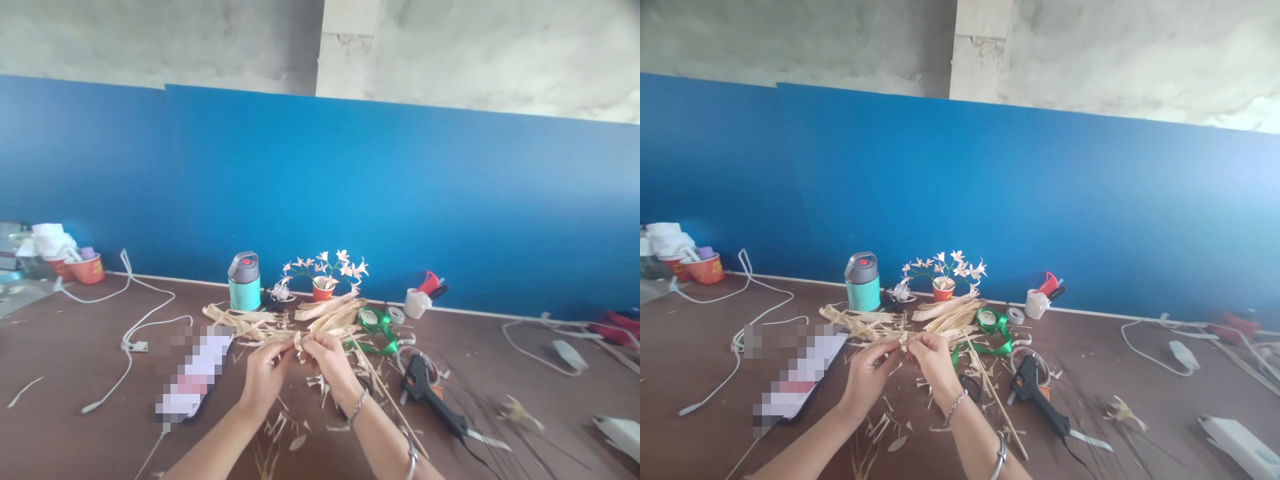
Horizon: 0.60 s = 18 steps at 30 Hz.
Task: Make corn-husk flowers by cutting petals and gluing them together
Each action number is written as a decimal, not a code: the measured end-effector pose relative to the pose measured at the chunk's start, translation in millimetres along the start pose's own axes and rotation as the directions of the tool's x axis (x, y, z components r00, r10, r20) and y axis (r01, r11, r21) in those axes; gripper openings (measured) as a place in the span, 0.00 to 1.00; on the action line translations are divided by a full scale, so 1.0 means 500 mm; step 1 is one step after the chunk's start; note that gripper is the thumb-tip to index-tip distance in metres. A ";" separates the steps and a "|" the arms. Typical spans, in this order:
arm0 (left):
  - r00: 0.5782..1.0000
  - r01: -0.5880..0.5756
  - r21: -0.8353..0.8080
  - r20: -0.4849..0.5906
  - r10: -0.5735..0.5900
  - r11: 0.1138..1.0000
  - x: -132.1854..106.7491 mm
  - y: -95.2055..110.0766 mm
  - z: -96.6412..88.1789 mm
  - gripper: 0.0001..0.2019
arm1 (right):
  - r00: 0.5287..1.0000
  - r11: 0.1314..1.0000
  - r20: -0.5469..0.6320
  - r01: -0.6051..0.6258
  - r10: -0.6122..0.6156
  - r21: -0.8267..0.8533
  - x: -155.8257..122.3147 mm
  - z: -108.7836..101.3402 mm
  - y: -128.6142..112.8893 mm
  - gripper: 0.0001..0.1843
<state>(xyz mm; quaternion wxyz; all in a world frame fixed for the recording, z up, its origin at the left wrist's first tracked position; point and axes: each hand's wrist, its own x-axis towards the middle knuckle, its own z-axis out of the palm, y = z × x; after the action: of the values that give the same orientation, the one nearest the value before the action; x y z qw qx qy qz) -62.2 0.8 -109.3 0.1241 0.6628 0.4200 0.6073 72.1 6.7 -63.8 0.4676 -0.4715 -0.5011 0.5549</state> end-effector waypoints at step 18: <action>1.000 0.005 -0.004 0.031 -0.005 1.000 0.002 0.000 -0.001 0.06 | 1.000 1.000 0.026 0.015 -0.015 -0.018 0.001 -0.002 0.003 0.07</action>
<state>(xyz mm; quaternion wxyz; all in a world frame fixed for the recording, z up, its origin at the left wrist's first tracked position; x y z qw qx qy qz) -62.8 1.2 -108.4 0.1333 0.6709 0.4186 0.5974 73.0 7.4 -65.4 0.4610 -0.4649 -0.5157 0.5526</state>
